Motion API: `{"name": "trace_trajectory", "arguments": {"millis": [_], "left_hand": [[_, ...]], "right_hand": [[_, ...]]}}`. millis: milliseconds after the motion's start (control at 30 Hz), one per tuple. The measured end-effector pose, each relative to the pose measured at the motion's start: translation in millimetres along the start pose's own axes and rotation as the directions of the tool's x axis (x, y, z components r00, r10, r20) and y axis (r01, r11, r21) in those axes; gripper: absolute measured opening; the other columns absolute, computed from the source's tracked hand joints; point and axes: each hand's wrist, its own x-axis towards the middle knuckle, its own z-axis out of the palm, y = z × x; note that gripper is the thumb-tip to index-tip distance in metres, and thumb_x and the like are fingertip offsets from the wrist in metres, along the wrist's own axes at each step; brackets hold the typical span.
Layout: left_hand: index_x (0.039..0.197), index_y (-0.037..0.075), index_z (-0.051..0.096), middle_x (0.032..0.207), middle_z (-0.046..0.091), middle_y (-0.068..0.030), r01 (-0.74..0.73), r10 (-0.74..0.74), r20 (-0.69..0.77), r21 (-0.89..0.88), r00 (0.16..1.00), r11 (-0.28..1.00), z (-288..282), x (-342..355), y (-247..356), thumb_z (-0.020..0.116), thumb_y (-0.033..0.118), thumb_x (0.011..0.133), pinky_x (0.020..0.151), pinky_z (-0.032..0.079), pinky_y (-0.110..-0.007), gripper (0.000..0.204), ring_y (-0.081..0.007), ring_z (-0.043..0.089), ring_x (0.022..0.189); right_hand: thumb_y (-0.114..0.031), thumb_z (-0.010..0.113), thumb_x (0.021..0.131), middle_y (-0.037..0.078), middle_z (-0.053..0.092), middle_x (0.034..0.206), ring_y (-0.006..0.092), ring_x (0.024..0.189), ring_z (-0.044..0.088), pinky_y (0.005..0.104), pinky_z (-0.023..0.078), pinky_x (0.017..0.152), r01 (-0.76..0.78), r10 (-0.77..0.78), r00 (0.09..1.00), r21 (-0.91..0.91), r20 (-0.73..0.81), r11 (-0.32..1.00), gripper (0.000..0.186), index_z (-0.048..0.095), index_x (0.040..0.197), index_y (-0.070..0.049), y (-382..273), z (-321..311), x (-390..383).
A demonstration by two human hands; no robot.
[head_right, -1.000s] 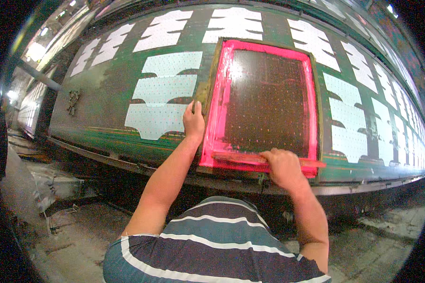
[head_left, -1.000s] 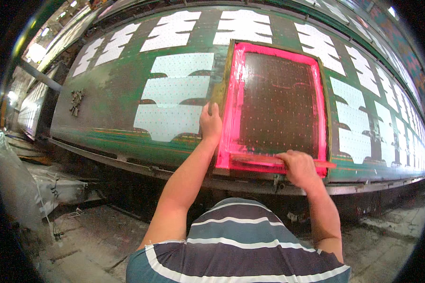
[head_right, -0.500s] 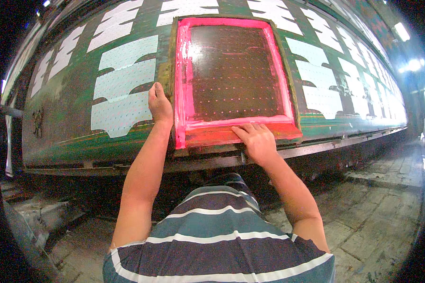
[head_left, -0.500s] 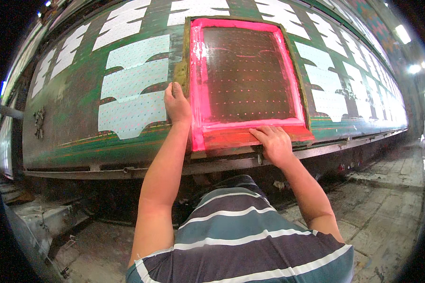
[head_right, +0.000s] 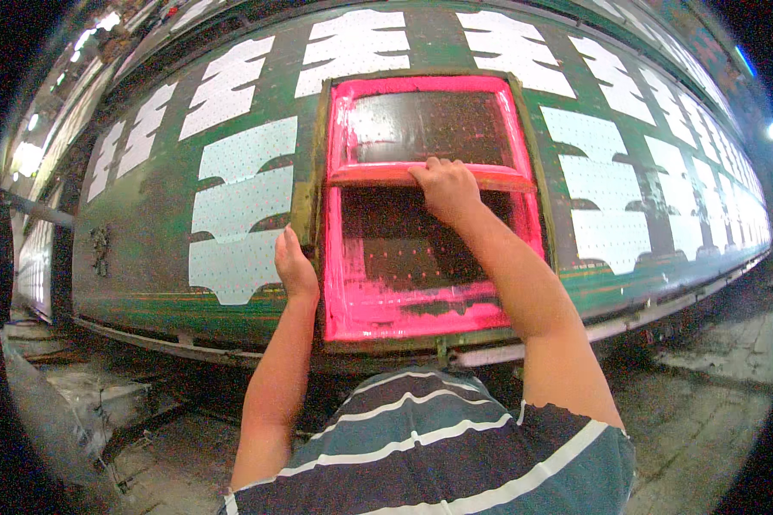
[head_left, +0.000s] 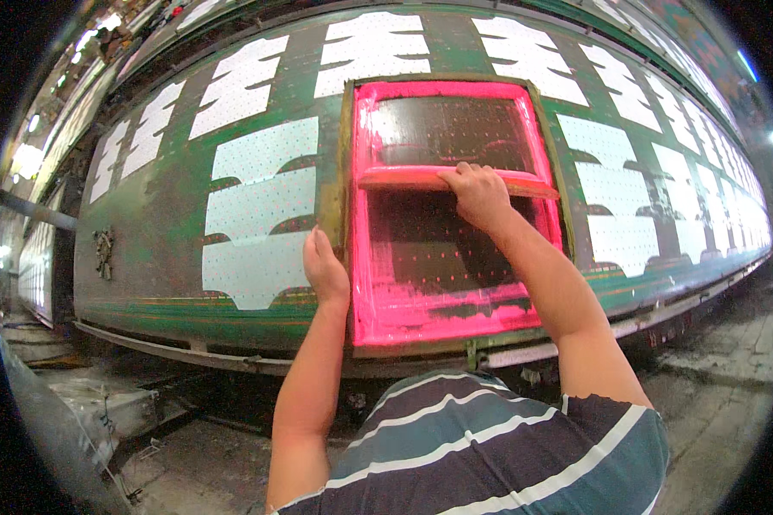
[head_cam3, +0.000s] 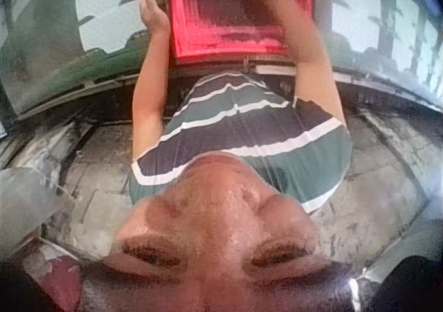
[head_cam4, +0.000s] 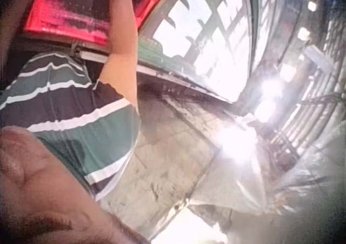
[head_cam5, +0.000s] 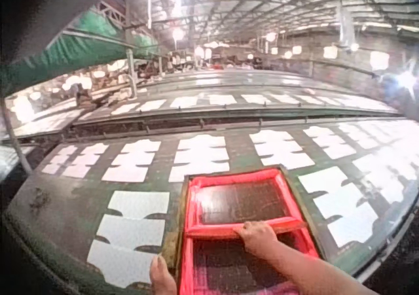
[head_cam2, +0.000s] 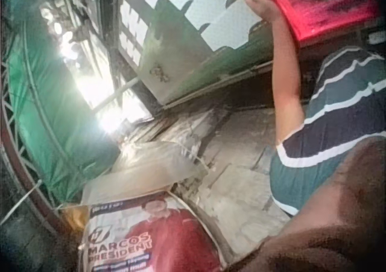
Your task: The person uses a pink-framed screen and a squeegee to apply ink onto a flat surface with a repeating pattern. They repeatedly position the screen, pull the squeegee across the mesh, and lift the screen to continue the process.
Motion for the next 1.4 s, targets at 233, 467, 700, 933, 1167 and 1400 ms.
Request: {"name": "trace_trajectory", "arguments": {"millis": [233,467,700,933,1167,1400], "left_hand": [[0.152,-0.008,0.060,0.154,0.063,-0.0241,-0.013,0.033,-0.123,0.162,0.992,0.987,7,-9,14,0.049,0.033,0.122,0.123,0.045,-0.044,0.053,-0.0358,0.061,0.143],[0.155,-0.005,0.060,0.151,0.064,-0.0201,0.029,0.014,-0.183,0.231,0.983,0.973,12,-12,17,0.054,0.031,0.121,0.115,0.051,-0.041,0.050,-0.0309,0.064,0.137],[0.153,-0.006,0.061,0.147,0.065,-0.0206,0.013,0.019,-0.148,0.215,0.989,0.977,10,-10,6,0.055,0.031,0.121,0.112,0.053,-0.041,0.050,-0.0299,0.066,0.133],[0.153,-0.007,0.060,0.148,0.064,-0.0224,0.032,-0.005,-0.142,0.188,0.990,0.982,16,-8,17,0.056,0.032,0.120,0.113,0.053,-0.041,0.051,-0.0312,0.065,0.133],[0.151,-0.006,0.061,0.140,0.071,-0.0184,-0.080,0.117,-0.110,0.295,0.987,0.952,14,-1,2,0.054,0.032,0.121,0.113,0.052,-0.040,0.049,-0.0272,0.067,0.128],[0.147,-0.006,0.064,0.143,0.068,-0.0274,-0.124,0.148,-0.097,0.221,0.984,0.967,12,2,-4,0.065,0.037,0.114,0.119,0.046,-0.048,0.054,-0.0425,0.063,0.136]], "right_hand": [[-0.006,0.066,0.093,0.016,0.078,0.114,0.0374,0.106,0.079,0.0519,0.062,0.094,-0.001,0.006,0.998,-0.069,0.069,0.998,0.040,0.078,0.129,-0.017,78,43,125],[-0.011,0.065,0.098,0.014,0.081,0.116,0.0353,0.110,0.080,0.0509,0.064,0.095,-0.001,0.002,0.999,-0.012,0.052,1.000,0.034,0.079,0.128,-0.021,125,54,202],[-0.010,0.069,0.096,0.009,0.081,0.128,0.0333,0.120,0.078,0.0485,0.064,0.100,-0.005,0.005,1.000,0.030,0.029,1.000,0.041,0.079,0.133,-0.025,156,60,219],[-0.015,0.073,0.089,0.014,0.082,0.122,0.0371,0.116,0.079,0.0542,0.064,0.098,-0.002,0.010,0.959,-0.029,0.282,1.000,0.039,0.081,0.127,-0.021,155,39,229],[-0.014,0.071,0.085,0.018,0.083,0.114,0.0395,0.110,0.080,0.0554,0.064,0.097,0.068,-0.083,0.925,0.054,0.371,0.996,0.036,0.084,0.118,-0.018,106,-3,145],[-0.009,0.073,0.082,0.012,0.082,0.109,0.0375,0.106,0.080,0.0537,0.064,0.091,0.071,-0.112,0.925,0.125,0.362,0.990,0.041,0.083,0.118,-0.024,22,-43,5]]}}
